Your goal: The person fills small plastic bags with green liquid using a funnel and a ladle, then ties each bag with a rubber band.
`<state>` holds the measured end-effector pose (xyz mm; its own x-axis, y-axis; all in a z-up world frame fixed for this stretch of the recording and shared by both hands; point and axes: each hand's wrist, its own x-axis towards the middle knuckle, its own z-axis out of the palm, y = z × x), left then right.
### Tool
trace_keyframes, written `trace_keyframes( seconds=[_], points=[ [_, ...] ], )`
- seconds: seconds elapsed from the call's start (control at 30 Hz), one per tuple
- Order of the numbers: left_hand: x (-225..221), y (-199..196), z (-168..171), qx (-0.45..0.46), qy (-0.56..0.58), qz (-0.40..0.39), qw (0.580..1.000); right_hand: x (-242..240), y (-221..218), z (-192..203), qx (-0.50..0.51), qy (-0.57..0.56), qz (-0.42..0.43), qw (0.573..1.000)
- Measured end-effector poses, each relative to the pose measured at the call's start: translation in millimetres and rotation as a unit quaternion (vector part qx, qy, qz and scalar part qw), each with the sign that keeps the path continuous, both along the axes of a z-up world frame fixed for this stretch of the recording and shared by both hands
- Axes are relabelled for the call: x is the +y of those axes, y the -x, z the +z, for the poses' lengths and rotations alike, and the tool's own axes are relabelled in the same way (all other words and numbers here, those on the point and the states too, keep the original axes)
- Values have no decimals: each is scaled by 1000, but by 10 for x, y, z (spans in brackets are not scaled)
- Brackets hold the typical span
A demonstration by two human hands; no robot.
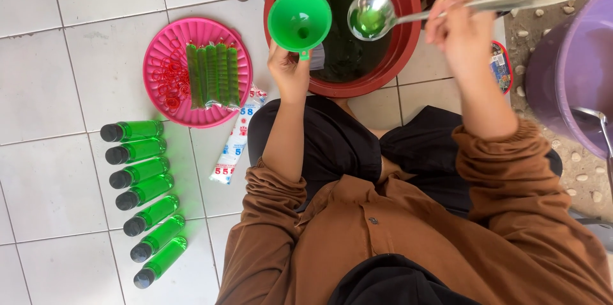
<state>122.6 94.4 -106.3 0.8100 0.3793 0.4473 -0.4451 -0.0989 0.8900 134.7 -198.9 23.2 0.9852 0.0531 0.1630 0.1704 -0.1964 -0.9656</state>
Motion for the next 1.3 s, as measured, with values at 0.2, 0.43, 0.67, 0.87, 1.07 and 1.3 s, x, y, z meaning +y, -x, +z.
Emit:
trace_keyframes(
  seconds=[0.2,0.43,0.67,0.87,1.07,1.3],
  points=[
    [-9,36,-9,6,-114,19,993,122,110,752,-70,-37,35,996],
    [-43,87,174,8,-160,5,987,554,254,753,-146,72,129,978],
    [-51,83,128,4,-148,-5,989,626,424,388,-281,323,173,887],
    [-47,14,-85,-24,-123,23,992,777,544,398,-458,332,187,803],
    [-14,-1,0,-55,-97,22,994,470,483,216,-357,101,81,925],
    [23,-16,-27,-65,-78,28,994,36,-43,-758,-118,-76,-119,983]
  ],
)
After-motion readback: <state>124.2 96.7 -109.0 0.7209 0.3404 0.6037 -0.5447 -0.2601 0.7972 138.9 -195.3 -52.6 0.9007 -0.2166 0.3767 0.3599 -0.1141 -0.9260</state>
